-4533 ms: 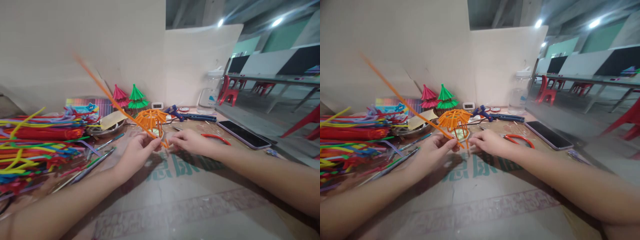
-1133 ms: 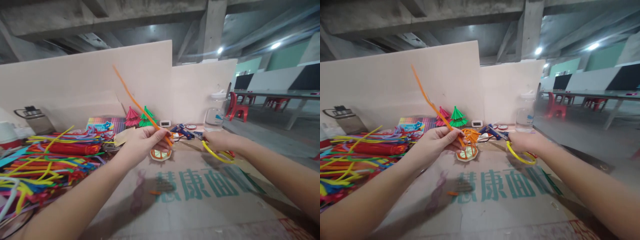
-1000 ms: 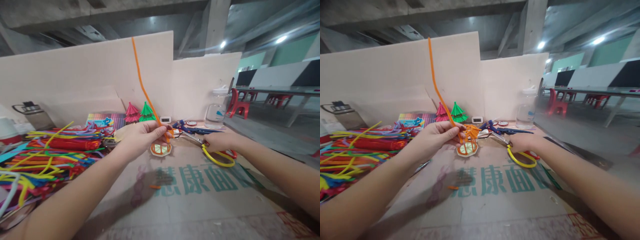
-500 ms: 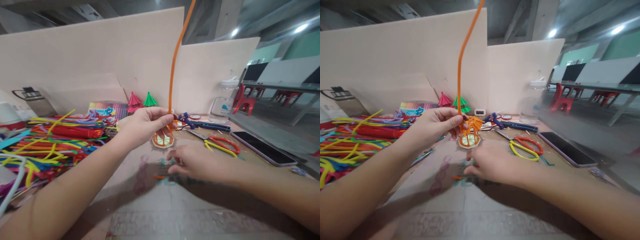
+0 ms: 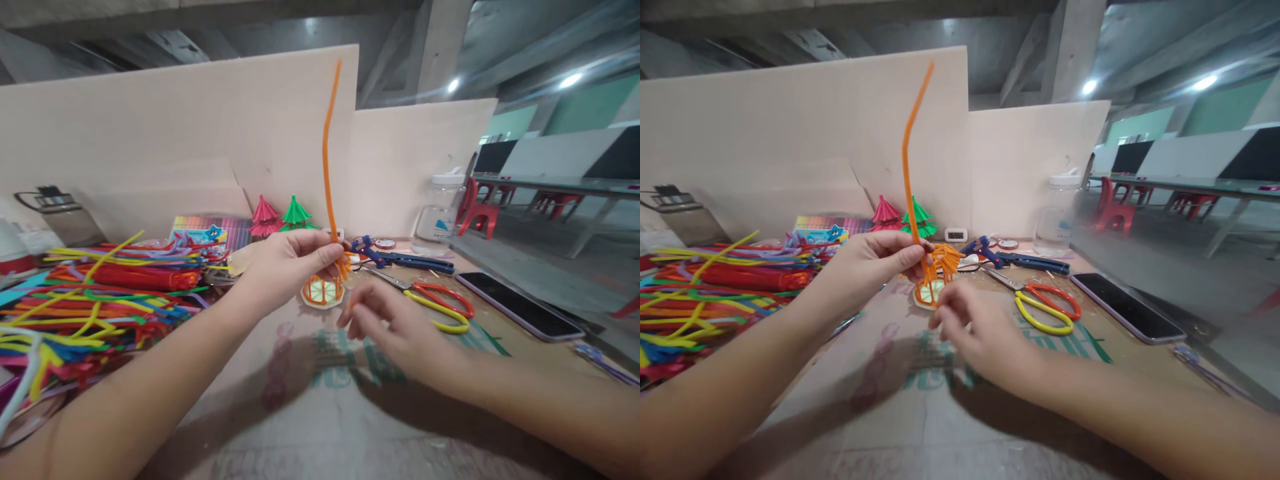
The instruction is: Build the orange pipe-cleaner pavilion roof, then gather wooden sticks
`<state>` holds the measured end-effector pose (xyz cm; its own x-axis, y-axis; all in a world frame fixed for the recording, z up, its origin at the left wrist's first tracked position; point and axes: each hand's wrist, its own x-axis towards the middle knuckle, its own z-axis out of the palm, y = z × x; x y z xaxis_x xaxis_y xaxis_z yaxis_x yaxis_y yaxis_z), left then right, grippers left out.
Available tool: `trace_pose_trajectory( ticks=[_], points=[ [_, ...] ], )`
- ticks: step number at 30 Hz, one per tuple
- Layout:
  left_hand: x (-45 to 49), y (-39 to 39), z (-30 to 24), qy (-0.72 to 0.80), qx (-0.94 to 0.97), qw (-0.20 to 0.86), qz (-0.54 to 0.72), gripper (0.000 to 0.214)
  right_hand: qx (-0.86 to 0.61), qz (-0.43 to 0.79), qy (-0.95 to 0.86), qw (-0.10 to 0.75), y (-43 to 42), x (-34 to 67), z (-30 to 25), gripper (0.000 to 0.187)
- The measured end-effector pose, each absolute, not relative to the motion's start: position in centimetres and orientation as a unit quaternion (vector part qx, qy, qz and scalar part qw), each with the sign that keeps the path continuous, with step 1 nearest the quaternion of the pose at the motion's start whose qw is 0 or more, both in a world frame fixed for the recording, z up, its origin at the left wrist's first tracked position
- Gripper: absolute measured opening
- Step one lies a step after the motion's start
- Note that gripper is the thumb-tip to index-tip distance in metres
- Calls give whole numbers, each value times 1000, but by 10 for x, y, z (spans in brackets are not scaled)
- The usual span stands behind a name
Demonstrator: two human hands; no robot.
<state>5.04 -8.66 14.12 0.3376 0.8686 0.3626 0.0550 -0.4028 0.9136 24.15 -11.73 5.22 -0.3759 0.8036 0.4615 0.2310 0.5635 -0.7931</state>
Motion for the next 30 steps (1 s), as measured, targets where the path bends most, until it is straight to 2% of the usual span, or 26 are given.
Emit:
trace_pose_trajectory(
  ticks=[3,5,7,16,21,30],
  points=[
    [52,-82,130,342,711,420,448,27,-331,460,-635,526,-108,253,62,30],
    [55,-79,121,347,728,409,427,25,-320,514,-600,523,-102,254,61,43],
    [59,-78,112,352,736,397,420,23,-306,547,-590,508,-100,252,57,48],
    [88,-103,81,347,746,419,384,17,-334,569,-575,484,-115,268,29,37],
    [93,-96,54,385,717,396,425,13,-357,622,-520,464,-100,269,14,41],
    [90,-81,40,390,705,401,436,18,-363,655,-505,428,-94,272,16,39]
  ],
)
